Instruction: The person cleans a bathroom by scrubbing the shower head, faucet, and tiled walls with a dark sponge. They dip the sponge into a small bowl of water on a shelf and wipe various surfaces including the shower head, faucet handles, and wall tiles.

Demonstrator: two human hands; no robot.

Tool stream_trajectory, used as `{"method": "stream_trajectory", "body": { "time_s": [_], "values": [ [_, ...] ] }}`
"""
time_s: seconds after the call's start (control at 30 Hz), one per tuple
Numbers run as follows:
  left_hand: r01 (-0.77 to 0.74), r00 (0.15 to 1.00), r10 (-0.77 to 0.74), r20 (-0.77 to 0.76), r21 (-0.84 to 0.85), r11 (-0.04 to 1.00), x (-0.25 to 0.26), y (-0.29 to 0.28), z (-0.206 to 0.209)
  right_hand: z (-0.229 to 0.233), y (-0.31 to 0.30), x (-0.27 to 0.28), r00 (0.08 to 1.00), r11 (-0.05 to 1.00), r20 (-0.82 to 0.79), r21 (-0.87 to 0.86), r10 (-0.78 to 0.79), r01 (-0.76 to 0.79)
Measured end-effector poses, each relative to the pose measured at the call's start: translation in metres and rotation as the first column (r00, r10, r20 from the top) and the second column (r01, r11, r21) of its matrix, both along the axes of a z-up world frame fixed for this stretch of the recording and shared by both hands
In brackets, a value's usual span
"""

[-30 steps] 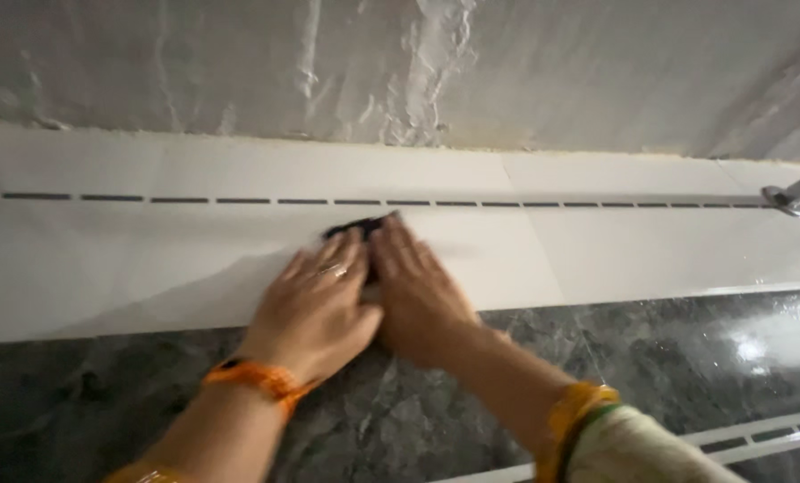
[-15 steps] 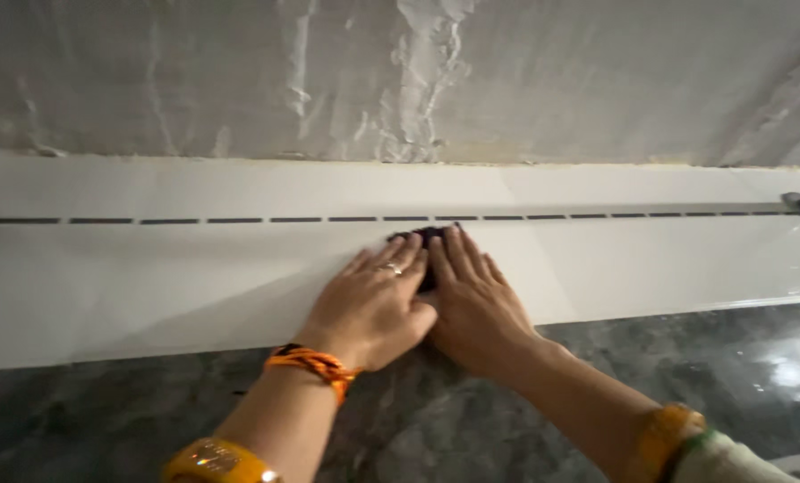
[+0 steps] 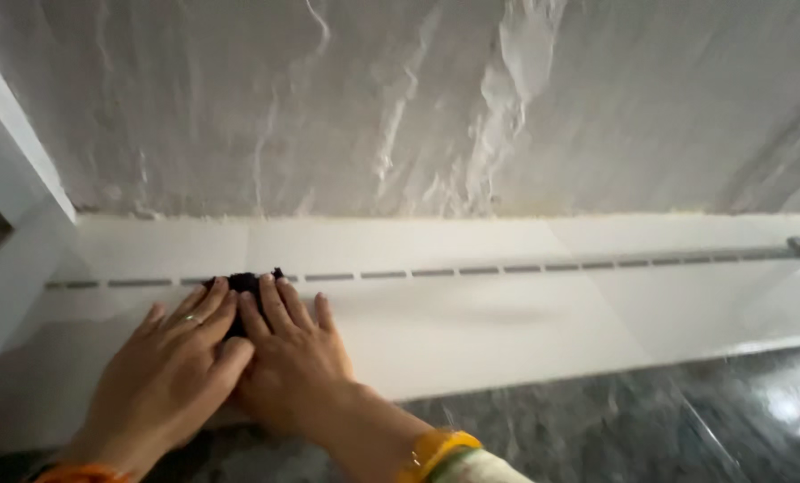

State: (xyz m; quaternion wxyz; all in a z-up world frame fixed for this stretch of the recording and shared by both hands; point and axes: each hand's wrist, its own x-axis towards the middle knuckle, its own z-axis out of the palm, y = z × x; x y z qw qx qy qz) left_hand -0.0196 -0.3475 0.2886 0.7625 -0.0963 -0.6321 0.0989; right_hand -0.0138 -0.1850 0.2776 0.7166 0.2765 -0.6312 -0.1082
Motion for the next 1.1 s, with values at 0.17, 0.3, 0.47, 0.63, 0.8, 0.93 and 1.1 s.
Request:
{"method": "stream_trajectory", "body": {
  "time_s": [0.17, 0.3, 0.47, 0.63, 0.8, 0.93, 1.1],
  "values": [
    [0.062, 0.998, -0.062, -0.019, -0.029, 0.998, -0.001, 0.038, 0.053, 0.055, 0.025, 0.0, 0.94, 0.943, 0.127, -0.06, -0.317, 0.326],
    [0.251, 0.966, -0.26, -0.01, -0.228, 0.941, -0.01, 0.118, 0.046, 0.043, 0.114, 0.003, 0.938, 0.923, 0.256, -0.247, -0.232, 0.295],
    [0.431, 0.87, -0.281, 0.405, -0.348, 0.833, 0.017, 0.203, -0.013, -0.041, 0.202, -0.002, 0.956, 0.852, 0.2, -0.439, -0.216, 0.285],
    [0.412, 0.861, -0.204, 0.465, -0.406, 0.816, 0.019, 0.213, -0.034, -0.08, 0.238, -0.024, 0.991, 0.934, 0.131, -0.347, -0.042, 0.085],
    [0.414, 0.909, -0.335, 0.248, -0.437, 0.799, 0.004, 0.246, -0.036, -0.059, 0.264, -0.007, 0.997, 0.951, -0.024, -0.301, -0.076, 0.066],
    [0.292, 0.895, -0.157, 0.417, -0.282, 0.914, 0.006, 0.266, -0.035, -0.074, 0.278, 0.004, 0.808, 0.702, 0.397, -0.412, -0.435, 0.58],
    [0.229, 0.962, -0.172, 0.214, -0.278, 0.933, -0.003, 0.255, 0.008, -0.073, 0.285, -0.015, 0.995, 0.988, 0.04, -0.127, -0.088, 0.093]
  ]
}}
